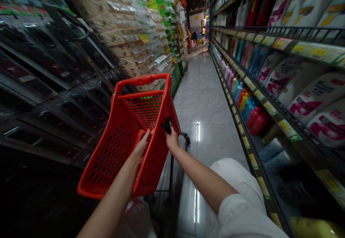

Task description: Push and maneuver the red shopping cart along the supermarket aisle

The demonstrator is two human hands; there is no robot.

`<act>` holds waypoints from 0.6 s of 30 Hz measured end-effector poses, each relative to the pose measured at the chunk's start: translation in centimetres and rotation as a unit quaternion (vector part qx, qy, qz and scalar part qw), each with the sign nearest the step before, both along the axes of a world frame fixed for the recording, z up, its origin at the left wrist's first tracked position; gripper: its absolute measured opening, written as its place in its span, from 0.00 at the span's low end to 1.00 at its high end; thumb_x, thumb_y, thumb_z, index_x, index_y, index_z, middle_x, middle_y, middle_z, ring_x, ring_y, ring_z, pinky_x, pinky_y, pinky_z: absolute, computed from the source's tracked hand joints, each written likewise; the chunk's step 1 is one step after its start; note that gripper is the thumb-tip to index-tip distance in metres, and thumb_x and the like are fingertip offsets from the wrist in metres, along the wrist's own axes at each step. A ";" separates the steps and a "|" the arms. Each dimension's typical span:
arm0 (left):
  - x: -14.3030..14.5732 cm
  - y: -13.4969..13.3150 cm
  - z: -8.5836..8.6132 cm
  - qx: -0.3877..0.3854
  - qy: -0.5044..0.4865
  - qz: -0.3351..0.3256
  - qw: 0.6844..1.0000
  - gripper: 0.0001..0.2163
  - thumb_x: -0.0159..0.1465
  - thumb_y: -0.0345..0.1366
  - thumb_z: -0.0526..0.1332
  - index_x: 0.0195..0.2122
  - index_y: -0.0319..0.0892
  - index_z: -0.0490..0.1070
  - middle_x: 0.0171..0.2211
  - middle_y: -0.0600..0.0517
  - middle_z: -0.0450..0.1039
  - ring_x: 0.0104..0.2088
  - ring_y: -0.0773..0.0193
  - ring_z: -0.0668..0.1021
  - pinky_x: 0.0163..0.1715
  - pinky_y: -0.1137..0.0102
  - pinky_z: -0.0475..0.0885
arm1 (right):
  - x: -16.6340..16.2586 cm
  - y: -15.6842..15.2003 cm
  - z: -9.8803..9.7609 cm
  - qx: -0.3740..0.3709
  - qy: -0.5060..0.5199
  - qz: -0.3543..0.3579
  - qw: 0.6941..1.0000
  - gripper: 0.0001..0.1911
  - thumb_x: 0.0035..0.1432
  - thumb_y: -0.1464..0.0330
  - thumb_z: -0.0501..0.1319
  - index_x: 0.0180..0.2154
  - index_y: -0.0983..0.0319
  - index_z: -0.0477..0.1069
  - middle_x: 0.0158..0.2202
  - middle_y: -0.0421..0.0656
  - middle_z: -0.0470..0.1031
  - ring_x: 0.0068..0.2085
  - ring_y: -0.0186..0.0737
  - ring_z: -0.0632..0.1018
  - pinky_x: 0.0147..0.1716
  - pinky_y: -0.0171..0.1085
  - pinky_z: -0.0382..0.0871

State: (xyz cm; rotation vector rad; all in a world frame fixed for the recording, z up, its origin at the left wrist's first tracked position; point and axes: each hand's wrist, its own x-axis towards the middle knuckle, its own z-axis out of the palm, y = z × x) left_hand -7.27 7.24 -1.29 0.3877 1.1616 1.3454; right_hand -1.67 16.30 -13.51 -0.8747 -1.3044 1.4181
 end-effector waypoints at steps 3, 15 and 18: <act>0.2 0.0 0.3 -0.021 0.005 0.006 1.000 0.23 0.70 0.46 0.47 0.61 0.44 0.67 0.40 0.47 0.82 0.40 0.57 0.83 0.45 0.64 0.76 | 0.2 0.7 0.2 0.095 0.000 0.007 0.995 0.33 0.51 0.75 0.52 0.60 0.57 0.65 0.57 0.41 0.72 0.62 0.35 0.67 0.65 0.42 0.53; 0.0 0.3 -0.2 -0.013 0.003 0.015 1.000 0.22 0.70 0.45 0.50 0.61 0.44 0.67 0.43 0.47 0.81 0.43 0.56 0.82 0.49 0.63 0.75 | -0.5 0.4 -0.2 -0.048 0.042 -0.004 0.998 0.19 0.55 0.63 0.58 0.48 0.57 0.73 0.44 0.42 0.80 0.45 0.41 0.78 0.48 0.39 0.72; -0.2 0.6 -0.6 -0.007 0.004 0.025 1.000 0.21 0.69 0.44 0.51 0.61 0.45 0.67 0.45 0.48 0.81 0.47 0.55 0.81 0.50 0.62 0.74 | 0.3 0.5 0.2 -0.013 0.043 0.002 0.999 0.20 0.55 0.58 0.59 0.48 0.59 0.73 0.46 0.44 0.79 0.47 0.42 0.78 0.50 0.42 0.71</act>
